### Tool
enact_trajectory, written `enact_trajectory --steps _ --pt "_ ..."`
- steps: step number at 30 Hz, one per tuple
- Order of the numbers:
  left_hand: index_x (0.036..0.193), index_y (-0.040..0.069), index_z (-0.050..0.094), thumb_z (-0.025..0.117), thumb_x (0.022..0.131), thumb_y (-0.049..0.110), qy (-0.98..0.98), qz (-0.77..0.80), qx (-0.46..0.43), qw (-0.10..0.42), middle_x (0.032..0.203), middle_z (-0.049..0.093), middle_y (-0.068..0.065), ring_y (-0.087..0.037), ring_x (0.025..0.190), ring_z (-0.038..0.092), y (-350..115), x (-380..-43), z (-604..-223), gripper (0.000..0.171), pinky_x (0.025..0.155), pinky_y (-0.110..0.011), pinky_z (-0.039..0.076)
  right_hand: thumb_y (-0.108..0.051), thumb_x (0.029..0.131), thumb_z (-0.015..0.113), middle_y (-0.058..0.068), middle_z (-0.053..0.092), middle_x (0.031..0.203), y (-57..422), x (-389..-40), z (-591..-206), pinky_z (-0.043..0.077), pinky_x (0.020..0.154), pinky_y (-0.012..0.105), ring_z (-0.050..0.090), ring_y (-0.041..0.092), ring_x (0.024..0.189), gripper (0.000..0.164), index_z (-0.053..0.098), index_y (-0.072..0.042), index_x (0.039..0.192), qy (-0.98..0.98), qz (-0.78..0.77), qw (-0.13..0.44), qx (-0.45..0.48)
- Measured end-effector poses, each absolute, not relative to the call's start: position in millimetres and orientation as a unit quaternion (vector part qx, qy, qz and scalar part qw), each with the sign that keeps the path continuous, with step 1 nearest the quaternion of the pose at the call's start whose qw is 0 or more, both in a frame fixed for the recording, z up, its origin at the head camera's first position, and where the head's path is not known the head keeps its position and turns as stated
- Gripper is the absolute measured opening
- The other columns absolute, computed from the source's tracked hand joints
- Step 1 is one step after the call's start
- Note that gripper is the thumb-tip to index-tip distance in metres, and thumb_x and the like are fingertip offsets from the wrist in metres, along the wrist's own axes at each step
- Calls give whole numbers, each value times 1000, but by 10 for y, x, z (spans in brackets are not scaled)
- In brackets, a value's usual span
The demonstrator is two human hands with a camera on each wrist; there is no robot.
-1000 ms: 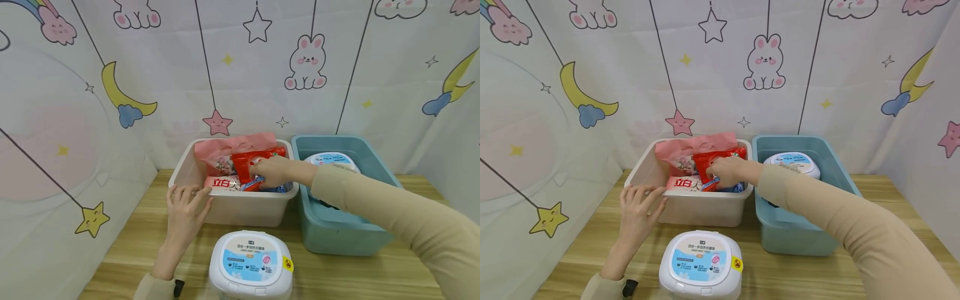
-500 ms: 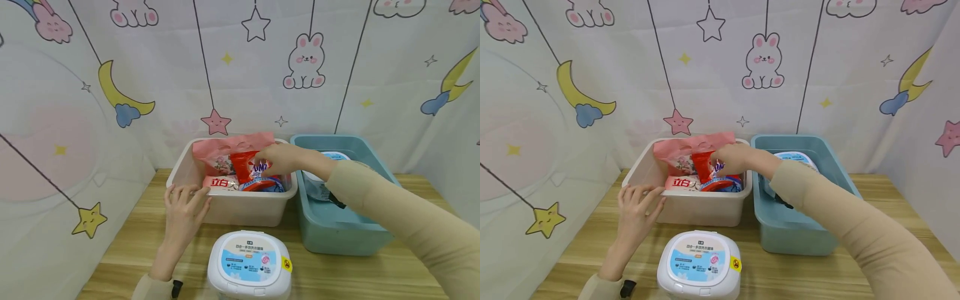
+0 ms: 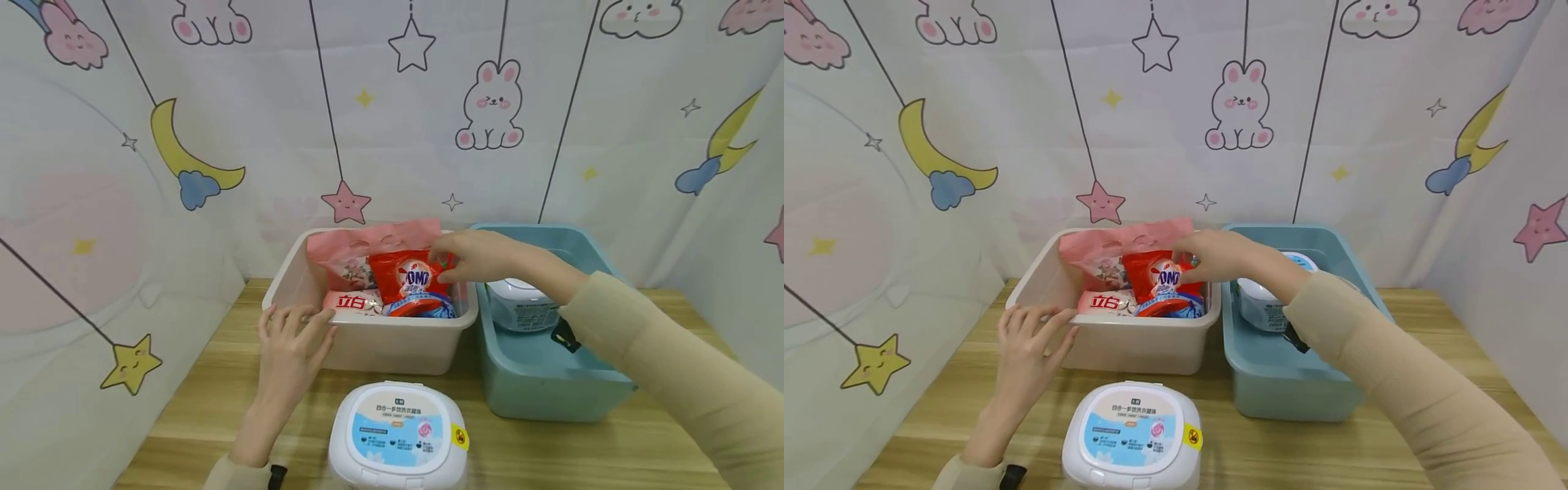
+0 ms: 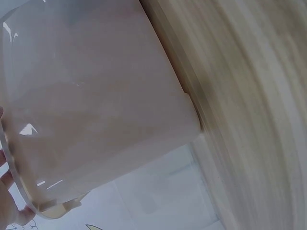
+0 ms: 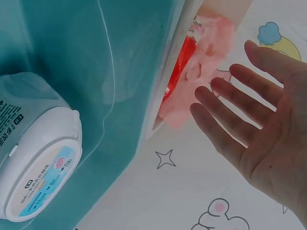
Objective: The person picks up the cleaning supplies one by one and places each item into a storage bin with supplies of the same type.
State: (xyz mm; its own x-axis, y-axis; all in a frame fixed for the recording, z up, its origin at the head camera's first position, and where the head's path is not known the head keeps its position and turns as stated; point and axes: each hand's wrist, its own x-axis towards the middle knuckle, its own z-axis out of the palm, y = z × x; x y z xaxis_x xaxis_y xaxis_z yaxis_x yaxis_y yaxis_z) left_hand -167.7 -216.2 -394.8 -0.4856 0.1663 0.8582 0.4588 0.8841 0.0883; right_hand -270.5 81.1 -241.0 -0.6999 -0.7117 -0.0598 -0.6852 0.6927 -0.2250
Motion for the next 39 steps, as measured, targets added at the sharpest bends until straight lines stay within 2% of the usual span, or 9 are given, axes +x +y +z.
enact_trajectory --steps 6,14,21,31,39 --pt "103 15 69 46 99 42 -846 -157 -183 475 97 62 -11 -32 95 52 -2158 -1670 -3957 36 99 -66 29 -29 87 69 1 65 121 917 -2624 -2368 57 81 36 62 22 104 36 62 -20 121 918 -112 62 -375" --pt "102 14 71 47 99 40 -831 -169 -190 494 96 62 -11 -33 93 53 -2140 -1688 -3931 35 99 -65 29 -29 88 68 -2 65 116 1058 -2448 -2337 56 78 33 60 21 106 37 61 -22 124 922 -144 39 -356" --pt "102 14 71 48 99 40 -831 -169 -190 495 96 63 -12 -33 93 53 -2134 -1686 -3919 34 99 -65 29 -25 88 68 3 65 117 1214 -2289 -2346 57 79 37 63 21 102 36 61 -20 123 927 -156 22 -341" --pt "103 14 70 58 95 33 -848 -161 -187 469 99 62 -11 -32 96 52 -2154 -1675 -3915 24 100 -64 28 -30 89 67 1 65 119 1396 -2080 -2378 57 80 36 63 19 102 37 60 -18 124 930 -186 -1 -318" --pt "104 14 70 70 85 23 -855 -150 -185 461 98 62 -11 -32 95 53 -2162 -1659 -3893 22 98 -64 30 -29 90 67 0 64 120 1506 -1973 -2460 57 81 36 63 17 101 37 59 -17 123 925 -223 -4 -306"
